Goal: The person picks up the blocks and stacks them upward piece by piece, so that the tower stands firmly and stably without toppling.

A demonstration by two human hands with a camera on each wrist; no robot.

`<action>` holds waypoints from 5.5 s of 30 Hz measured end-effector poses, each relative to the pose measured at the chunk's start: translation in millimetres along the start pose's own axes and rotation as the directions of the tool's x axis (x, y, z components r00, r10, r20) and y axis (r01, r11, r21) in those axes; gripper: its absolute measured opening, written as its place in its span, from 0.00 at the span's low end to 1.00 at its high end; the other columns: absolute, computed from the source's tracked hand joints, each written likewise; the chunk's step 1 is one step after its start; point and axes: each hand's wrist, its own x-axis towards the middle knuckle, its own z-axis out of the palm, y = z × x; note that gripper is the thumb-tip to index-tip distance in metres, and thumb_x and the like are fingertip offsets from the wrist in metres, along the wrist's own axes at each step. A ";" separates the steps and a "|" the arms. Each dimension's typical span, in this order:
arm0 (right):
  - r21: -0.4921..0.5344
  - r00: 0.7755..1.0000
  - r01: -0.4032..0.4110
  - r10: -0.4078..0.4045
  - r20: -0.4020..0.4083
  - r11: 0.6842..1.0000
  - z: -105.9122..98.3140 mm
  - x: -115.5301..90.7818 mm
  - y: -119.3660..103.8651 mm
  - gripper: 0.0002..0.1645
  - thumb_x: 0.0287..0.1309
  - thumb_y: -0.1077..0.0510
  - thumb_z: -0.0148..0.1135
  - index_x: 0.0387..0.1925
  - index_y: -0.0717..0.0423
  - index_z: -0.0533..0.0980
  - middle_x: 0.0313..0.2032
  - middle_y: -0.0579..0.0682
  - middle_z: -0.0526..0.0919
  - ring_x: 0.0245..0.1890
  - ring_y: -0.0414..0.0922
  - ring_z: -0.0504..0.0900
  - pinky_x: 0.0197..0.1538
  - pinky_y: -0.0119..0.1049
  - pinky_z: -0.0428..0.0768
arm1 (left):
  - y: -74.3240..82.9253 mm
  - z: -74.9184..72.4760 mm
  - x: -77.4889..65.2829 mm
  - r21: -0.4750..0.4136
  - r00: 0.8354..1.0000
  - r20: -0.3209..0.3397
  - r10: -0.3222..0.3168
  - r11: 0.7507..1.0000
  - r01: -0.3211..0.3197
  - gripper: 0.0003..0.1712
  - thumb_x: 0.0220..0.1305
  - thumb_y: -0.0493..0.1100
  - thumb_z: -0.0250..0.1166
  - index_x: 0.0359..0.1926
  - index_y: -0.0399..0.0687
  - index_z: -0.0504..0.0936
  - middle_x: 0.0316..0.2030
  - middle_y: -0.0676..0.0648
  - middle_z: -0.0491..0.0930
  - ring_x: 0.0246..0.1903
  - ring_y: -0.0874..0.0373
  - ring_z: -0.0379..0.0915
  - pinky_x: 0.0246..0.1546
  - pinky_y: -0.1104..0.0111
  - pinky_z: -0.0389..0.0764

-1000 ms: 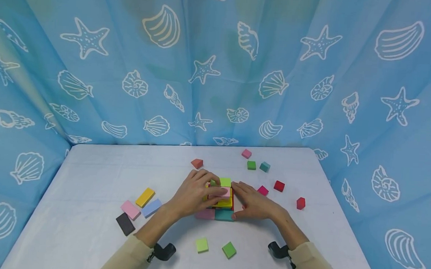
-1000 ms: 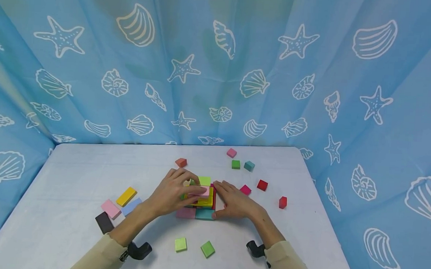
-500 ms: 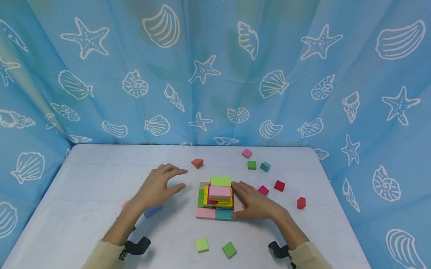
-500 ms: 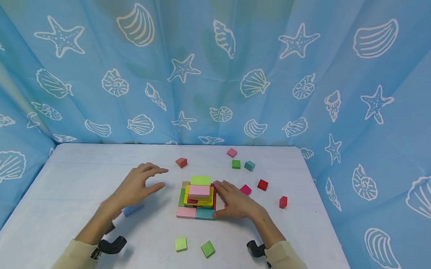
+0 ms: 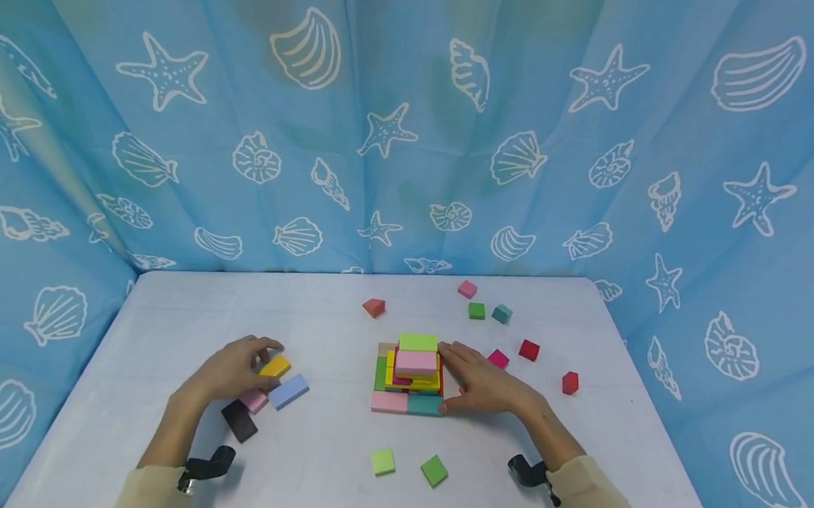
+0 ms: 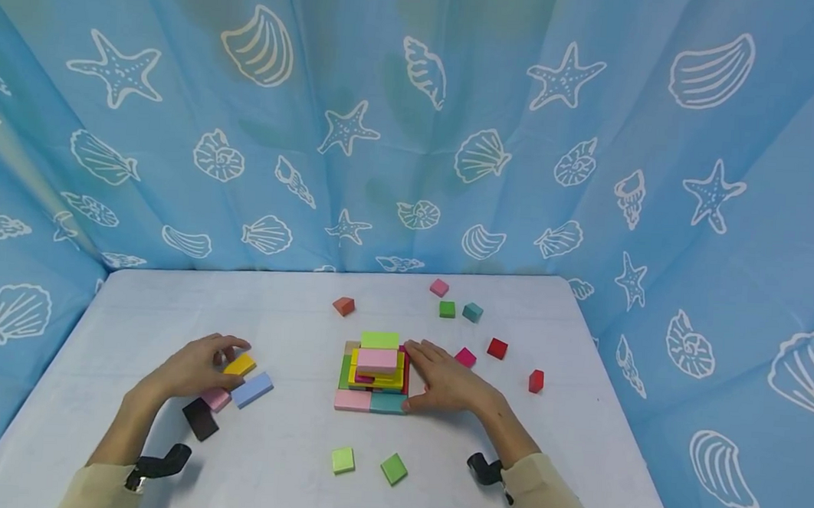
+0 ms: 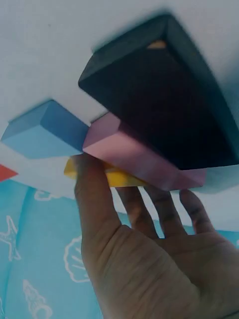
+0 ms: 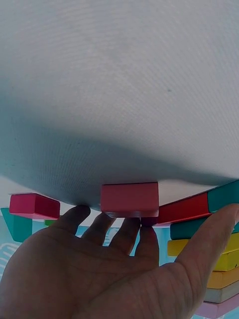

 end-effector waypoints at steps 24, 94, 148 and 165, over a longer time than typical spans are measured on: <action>0.004 1.000 0.002 -0.002 -0.009 1.000 0.0 -1.3 1.1 0.65 0.46 0.38 0.78 0.80 0.42 0.51 0.78 0.49 0.55 0.79 0.53 0.49 0.69 0.60 0.66 | 170.5 30.2 42.3 -0.062 0.798 -0.249 0.549 0.813 -0.579 0.24 0.62 0.51 0.72 0.60 0.61 0.82 0.52 0.57 0.79 0.52 0.61 0.73 0.57 0.60 0.79; 0.023 1.000 0.001 -0.001 -0.009 1.000 1.2 0.5 2.6 0.67 0.45 0.39 0.79 0.80 0.41 0.50 0.78 0.48 0.54 0.79 0.53 0.48 0.68 0.59 0.68 | 21.9 10.6 1.8 0.068 0.986 0.065 0.151 0.986 -0.155 0.20 0.49 0.48 0.80 0.41 0.57 0.81 0.38 0.56 0.77 0.38 0.59 0.70 0.40 0.61 0.75; -0.019 1.000 -0.007 0.006 -0.026 1.000 3.9 -0.9 3.5 0.66 0.45 0.37 0.78 0.80 0.41 0.52 0.78 0.48 0.55 0.79 0.52 0.48 0.68 0.59 0.68 | 163.3 69.0 38.3 0.314 0.494 -0.435 0.753 0.641 -0.700 0.21 0.54 0.55 0.78 0.50 0.60 0.90 0.45 0.55 0.81 0.49 0.60 0.73 0.51 0.64 0.77; 0.012 1.000 -0.006 0.006 -0.020 1.000 3.6 -1.9 3.3 0.68 0.43 0.38 0.79 0.80 0.38 0.49 0.78 0.47 0.54 0.79 0.52 0.48 0.68 0.59 0.68 | 148.0 60.5 10.8 -0.203 0.689 -0.179 0.703 0.658 -0.725 0.11 0.59 0.50 0.75 0.44 0.60 0.89 0.44 0.61 0.76 0.45 0.61 0.74 0.36 0.71 0.79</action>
